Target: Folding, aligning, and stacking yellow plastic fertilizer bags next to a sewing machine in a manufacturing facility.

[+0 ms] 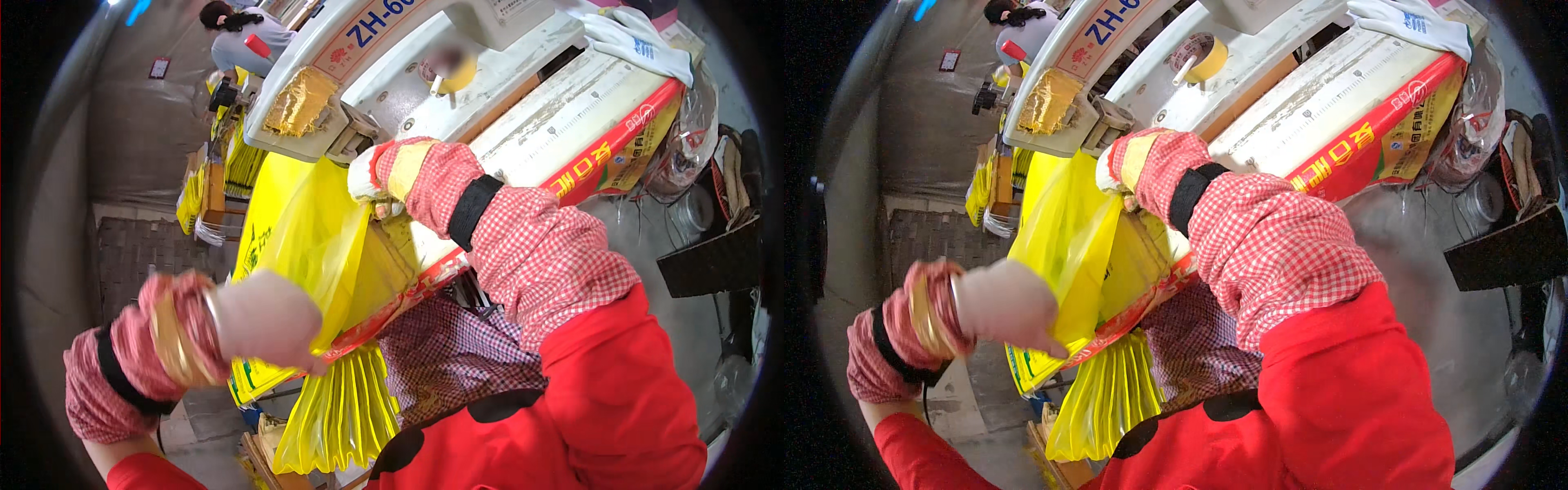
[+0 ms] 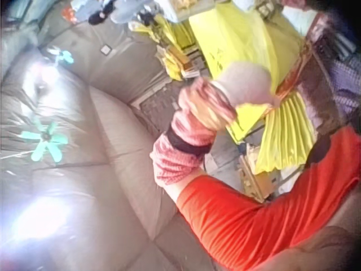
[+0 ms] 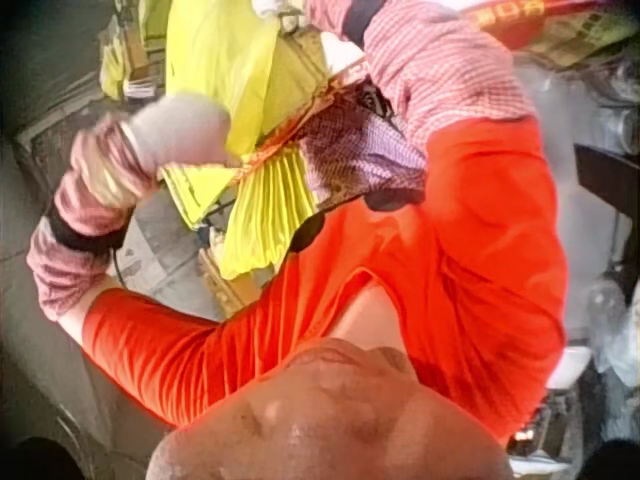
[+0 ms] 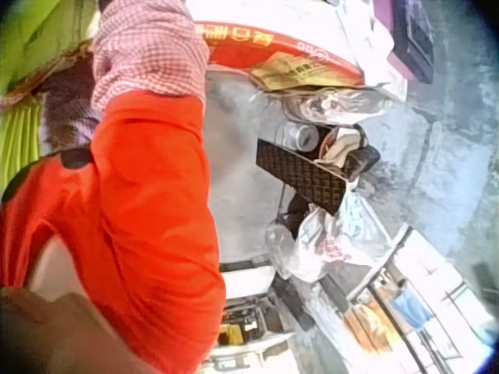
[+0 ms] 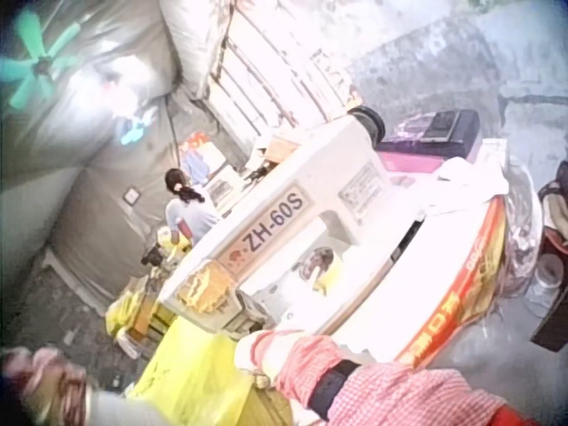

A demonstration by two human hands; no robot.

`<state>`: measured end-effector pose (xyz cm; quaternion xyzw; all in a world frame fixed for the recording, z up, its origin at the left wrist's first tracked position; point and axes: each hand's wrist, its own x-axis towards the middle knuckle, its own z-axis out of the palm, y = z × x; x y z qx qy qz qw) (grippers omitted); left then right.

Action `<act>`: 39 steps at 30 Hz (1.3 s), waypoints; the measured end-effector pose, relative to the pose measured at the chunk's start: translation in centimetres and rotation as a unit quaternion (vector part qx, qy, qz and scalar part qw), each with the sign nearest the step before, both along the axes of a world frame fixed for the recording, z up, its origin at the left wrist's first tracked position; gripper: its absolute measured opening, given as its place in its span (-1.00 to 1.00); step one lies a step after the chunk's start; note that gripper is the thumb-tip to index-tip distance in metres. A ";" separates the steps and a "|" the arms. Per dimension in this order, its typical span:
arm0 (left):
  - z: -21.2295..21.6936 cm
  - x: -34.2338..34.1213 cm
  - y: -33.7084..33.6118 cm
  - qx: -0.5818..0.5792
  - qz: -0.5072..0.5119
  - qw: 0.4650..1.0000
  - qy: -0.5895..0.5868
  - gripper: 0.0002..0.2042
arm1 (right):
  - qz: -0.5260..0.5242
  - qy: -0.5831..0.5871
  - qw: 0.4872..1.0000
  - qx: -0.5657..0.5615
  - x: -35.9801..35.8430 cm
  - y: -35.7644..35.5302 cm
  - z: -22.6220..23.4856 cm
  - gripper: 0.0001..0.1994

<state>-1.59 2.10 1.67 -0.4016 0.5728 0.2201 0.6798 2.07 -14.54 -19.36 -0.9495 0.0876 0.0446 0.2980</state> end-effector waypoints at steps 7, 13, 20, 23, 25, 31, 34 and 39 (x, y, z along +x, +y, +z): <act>-6.1 0.7 6.0 0.003 -0.163 0.941 0.297 -0.82 | -0.162 -0.095 0.949 0.254 -3.3 11.7 -2.3 -0.84; -5.8 -1.5 1.5 0.001 -0.116 0.933 0.342 -0.80 | -0.219 -0.242 0.878 0.350 -9.4 17.6 -8.9 -0.86; -0.8 3.2 0.8 -0.037 -0.134 0.990 0.029 -0.75 | -0.212 -0.414 0.755 0.462 -4.8 12.9 -8.9 -0.87; -4.0 1.6 6.7 -0.311 -0.032 0.950 0.022 -0.83 | -0.205 -0.483 0.684 0.506 -3.2 12.7 -8.8 -0.88; -3.3 0.6 4.6 -0.013 -0.189 0.970 0.151 -0.86 | -0.209 -0.530 0.632 0.525 -2.6 13.1 -8.7 -0.88; -0.8 -0.7 -2.0 -0.074 -0.166 0.976 0.121 -0.81 | -0.232 -0.609 0.449 0.611 2.0 13.1 -6.6 -0.92; 2.7 2.0 -4.2 -0.183 -0.315 0.931 -0.036 -0.77 | -0.153 -0.634 0.423 0.629 -8.7 13.0 -18.5 -0.89; 1.2 5.9 0.4 -0.277 -0.435 0.845 0.140 -0.87 | 0.051 -0.665 0.331 0.668 10.3 15.1 -8.1 -0.82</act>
